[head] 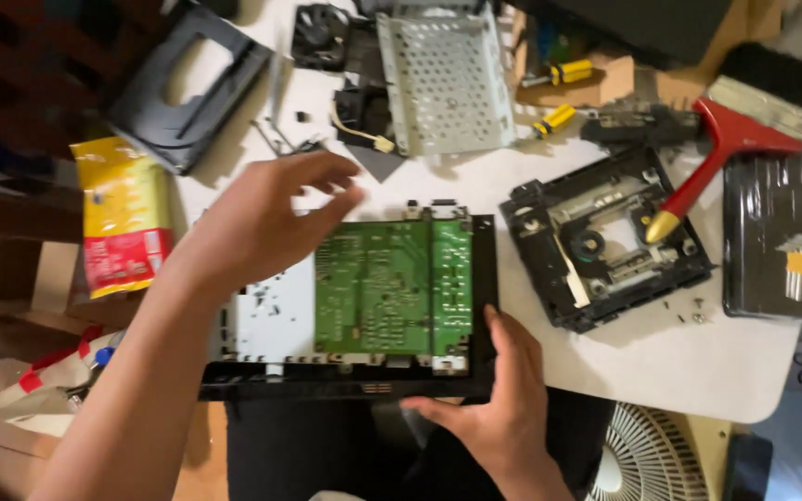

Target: Inspecting and handling internal components of a disassembled video game console

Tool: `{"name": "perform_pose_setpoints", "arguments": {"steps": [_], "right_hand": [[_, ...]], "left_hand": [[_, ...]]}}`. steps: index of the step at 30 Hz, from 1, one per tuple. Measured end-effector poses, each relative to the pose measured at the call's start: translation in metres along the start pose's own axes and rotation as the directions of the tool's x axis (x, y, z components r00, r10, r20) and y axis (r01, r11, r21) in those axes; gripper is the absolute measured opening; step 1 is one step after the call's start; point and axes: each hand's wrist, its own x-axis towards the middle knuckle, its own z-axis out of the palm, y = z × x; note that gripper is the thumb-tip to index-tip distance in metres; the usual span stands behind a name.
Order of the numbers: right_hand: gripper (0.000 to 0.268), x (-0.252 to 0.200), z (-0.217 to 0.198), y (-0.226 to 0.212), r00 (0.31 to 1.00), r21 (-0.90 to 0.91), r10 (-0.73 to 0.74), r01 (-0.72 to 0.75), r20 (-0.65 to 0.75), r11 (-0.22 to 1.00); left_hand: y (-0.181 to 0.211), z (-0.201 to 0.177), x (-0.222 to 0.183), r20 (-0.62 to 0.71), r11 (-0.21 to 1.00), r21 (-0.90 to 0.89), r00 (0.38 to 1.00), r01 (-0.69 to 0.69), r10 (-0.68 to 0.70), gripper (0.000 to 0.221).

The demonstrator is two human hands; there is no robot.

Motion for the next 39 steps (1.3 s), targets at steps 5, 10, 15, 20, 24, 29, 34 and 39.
{"name": "perform_pose_setpoints", "arguments": {"steps": [5,10,15,20,24,29,34,39], "right_hand": [[0.117,0.000,-0.003,-0.001,0.999,-0.075,0.020,-0.022,-0.037,0.997],[0.117,0.010,-0.019,-0.009,0.996,-0.118,0.054,-0.046,0.066,0.992],[0.081,0.030,-0.035,-0.018,0.960,-0.186,0.237,-0.209,0.146,0.960],[0.064,0.053,-0.023,-0.034,0.957,-0.268,0.259,-0.216,0.135,0.939],[0.062,0.053,-0.016,-0.034,0.961,-0.251,0.253,-0.219,0.110,0.943],[0.063,0.047,-0.008,-0.027,0.959,-0.046,0.270,-0.267,0.082,0.963],[0.040,0.048,-0.003,-0.030,0.950,0.008,0.311,-0.311,0.024,0.950],[0.025,0.049,-0.001,-0.032,0.947,0.017,0.322,-0.322,-0.006,0.947]], "left_hand": [[-0.038,-0.012,-0.064,-0.389,0.991,0.132,0.921,0.029,0.025,0.028],[-0.063,0.001,-0.085,-0.450,0.974,0.220,0.892,0.055,0.051,0.050],[-0.080,0.006,-0.088,-0.567,0.975,0.074,0.813,0.210,-0.132,0.048],[-0.077,0.006,-0.089,-0.462,0.894,-0.363,0.782,0.264,-0.418,0.034],[-0.095,0.033,-0.088,-0.610,0.942,-0.294,0.728,0.159,-0.313,0.032],[-0.108,0.050,-0.076,-0.546,0.786,-0.606,0.654,0.124,-0.524,0.029],[-0.120,0.062,-0.074,-0.575,0.772,-0.636,0.658,0.015,-0.487,0.027],[-0.115,0.059,-0.074,-0.585,0.713,-0.695,0.653,-0.098,-0.481,0.025]]}}
